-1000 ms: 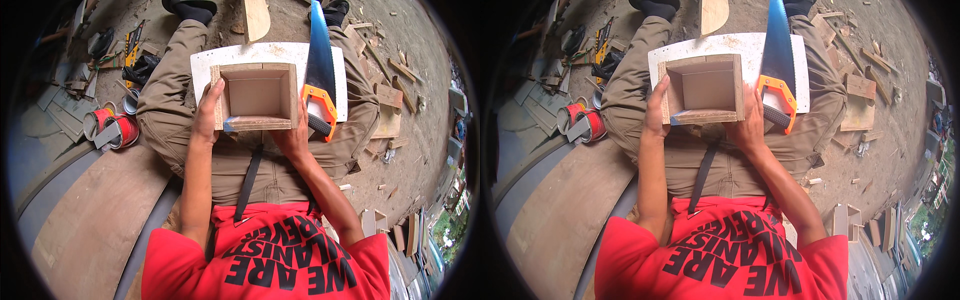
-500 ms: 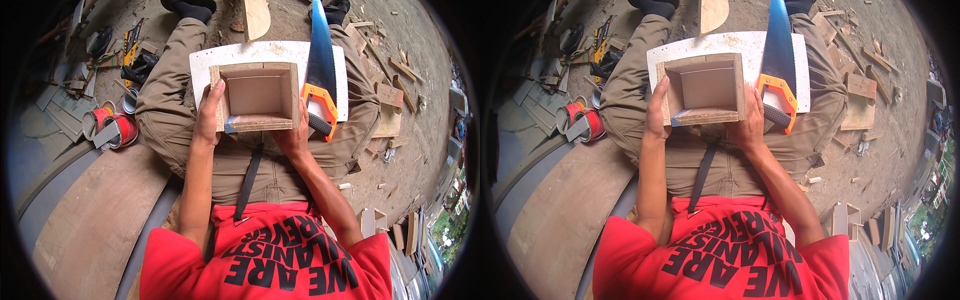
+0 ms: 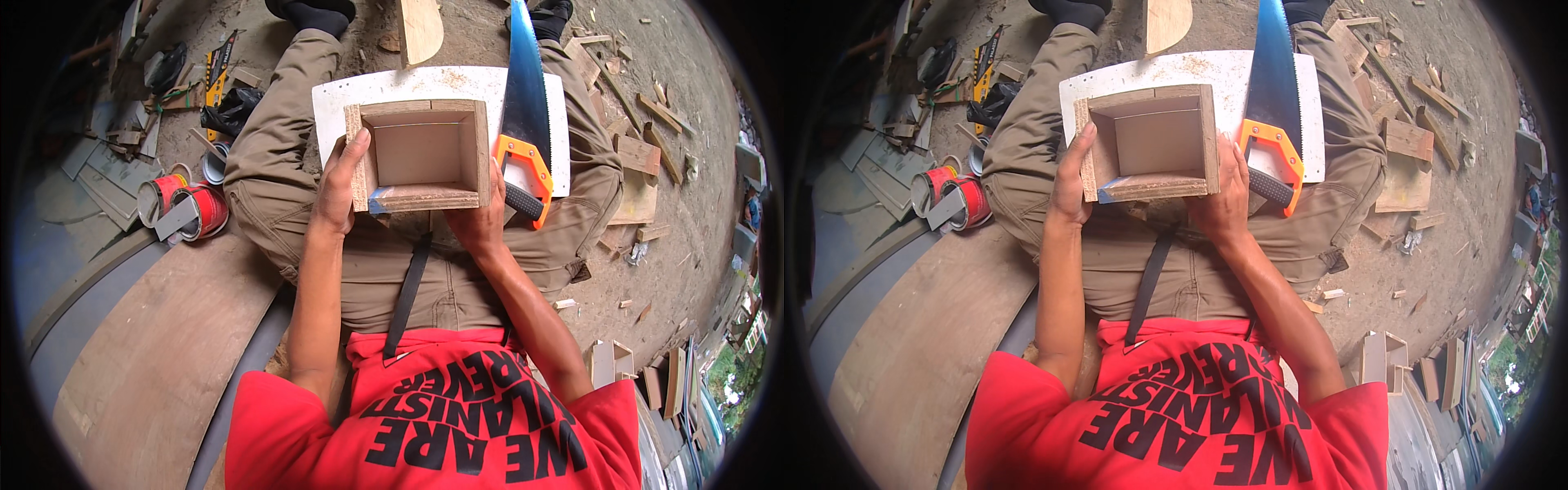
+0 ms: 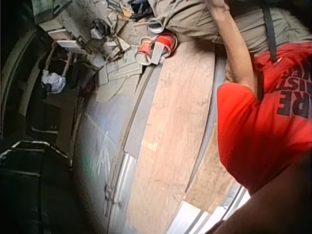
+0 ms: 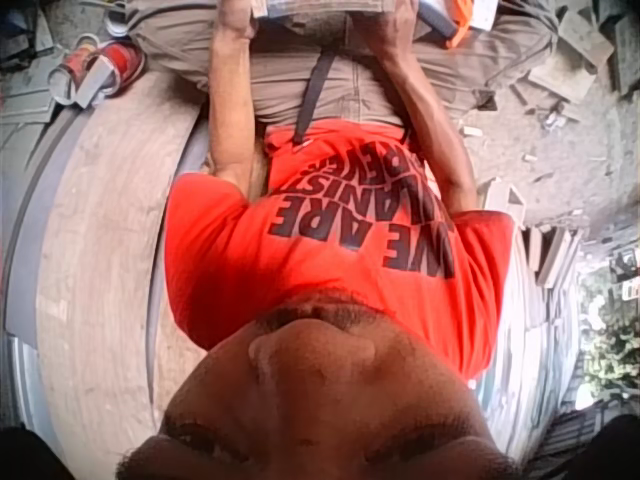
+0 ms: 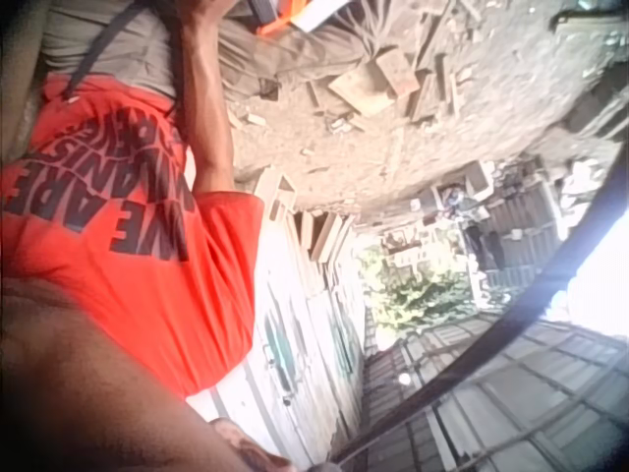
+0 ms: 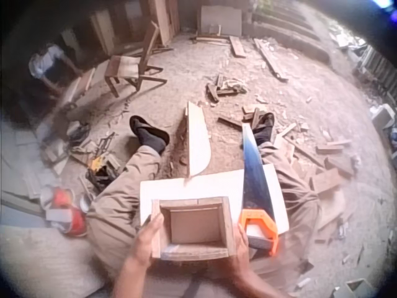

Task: The person sits on the floor and uses a hand saw to cut a piece of wood. They then assemble the cut pieces into a small wooden box, fitting the sides together and placing a lid on top.

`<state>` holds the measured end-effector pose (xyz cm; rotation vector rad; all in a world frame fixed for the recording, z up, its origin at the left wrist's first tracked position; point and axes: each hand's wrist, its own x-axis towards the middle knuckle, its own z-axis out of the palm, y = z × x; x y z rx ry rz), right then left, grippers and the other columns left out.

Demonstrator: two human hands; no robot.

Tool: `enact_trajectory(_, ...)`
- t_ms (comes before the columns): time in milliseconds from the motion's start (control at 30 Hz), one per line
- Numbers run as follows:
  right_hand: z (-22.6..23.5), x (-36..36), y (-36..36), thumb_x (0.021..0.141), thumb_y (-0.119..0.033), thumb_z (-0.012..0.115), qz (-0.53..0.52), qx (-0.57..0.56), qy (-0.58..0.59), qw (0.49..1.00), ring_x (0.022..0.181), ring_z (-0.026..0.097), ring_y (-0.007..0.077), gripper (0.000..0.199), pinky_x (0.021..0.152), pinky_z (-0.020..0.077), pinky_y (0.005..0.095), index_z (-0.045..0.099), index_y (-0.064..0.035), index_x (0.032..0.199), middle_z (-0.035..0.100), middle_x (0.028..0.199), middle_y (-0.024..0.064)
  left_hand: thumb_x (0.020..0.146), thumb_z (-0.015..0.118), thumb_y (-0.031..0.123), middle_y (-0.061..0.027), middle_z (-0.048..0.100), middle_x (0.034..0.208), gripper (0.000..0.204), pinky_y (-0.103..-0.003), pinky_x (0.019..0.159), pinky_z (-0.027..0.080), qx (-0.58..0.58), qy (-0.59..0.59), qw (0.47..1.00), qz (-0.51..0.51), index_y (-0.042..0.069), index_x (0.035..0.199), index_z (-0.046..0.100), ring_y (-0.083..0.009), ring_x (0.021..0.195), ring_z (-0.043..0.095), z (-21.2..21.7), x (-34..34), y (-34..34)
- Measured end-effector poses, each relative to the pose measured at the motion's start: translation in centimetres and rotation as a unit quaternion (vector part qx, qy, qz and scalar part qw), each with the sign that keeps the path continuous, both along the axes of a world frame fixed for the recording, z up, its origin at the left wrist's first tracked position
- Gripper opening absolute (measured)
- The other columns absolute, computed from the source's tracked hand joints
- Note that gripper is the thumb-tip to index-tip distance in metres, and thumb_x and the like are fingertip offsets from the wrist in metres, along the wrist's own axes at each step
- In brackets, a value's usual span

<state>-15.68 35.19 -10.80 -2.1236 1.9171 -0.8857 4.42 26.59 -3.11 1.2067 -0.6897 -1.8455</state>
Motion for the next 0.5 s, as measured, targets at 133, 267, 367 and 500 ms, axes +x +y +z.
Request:
enact_trajectory(133, 0.00, -0.09, 0.04, 0.082, -0.026, 0.073, 0.003, -0.004, -0.005, 1.000, 0.133, 0.044, 0.0332, 0.061, 0.112, 0.0327, 0.0488, 0.051, -0.0046, 0.135, 0.047, 0.139, 0.0194, 0.096, 0.058, 0.038, -0.0150, 0.051, 0.136, 0.063, -0.034, 0.106, 0.038, 0.005, -0.001, 1.000, -0.002, -0.003, 0.141, 0.041, -0.0223, 0.126, 0.050, 0.08, 0.03, 0.11)
enact_trajectory(267, -0.17, -0.04, 0.08, 0.081, -0.024, 0.073, 0.001, -0.004, 0.001, 1.000, 0.133, 0.044, 0.0328, 0.060, 0.112, 0.0327, 0.0487, 0.052, -0.0045, 0.134, 0.047, 0.139, 0.0193, 0.096, 0.058, 0.038, -0.0153, 0.051, 0.136, 0.063, -0.034, 0.106, 0.039, 0.002, -0.006, 1.000, 0.000, -0.003, 0.140, 0.041, -0.0224, 0.125, 0.050, 0.17, 0.00, 0.24)
enact_trajectory(367, -0.04, 0.05, 0.07, 0.081, -0.022, 0.073, 0.001, -0.003, -0.010, 1.000, 0.133, 0.045, 0.0325, 0.059, 0.112, 0.0326, 0.0486, 0.052, -0.0046, 0.134, 0.047, 0.139, 0.0193, 0.096, 0.058, 0.037, -0.0154, 0.051, 0.135, 0.062, -0.034, 0.106, 0.039, -0.003, -0.009, 1.000, 0.001, -0.004, 0.140, 0.041, -0.0224, 0.125, 0.050, 0.25, 0.01, 0.34)
enact_trajectory(500, 0.01, 0.05, 0.12, 0.080, -0.019, 0.073, -0.003, -0.002, -0.010, 1.000, 0.133, 0.045, 0.0319, 0.059, 0.112, 0.0326, 0.0480, 0.053, -0.0051, 0.133, 0.048, 0.139, 0.0190, 0.096, 0.059, 0.037, -0.0155, 0.051, 0.134, 0.063, -0.033, 0.105, 0.038, -0.018, -0.020, 0.999, -0.034, -0.005, 0.139, 0.041, -0.0217, 0.123, 0.050, 0.21, 0.66, -0.03)
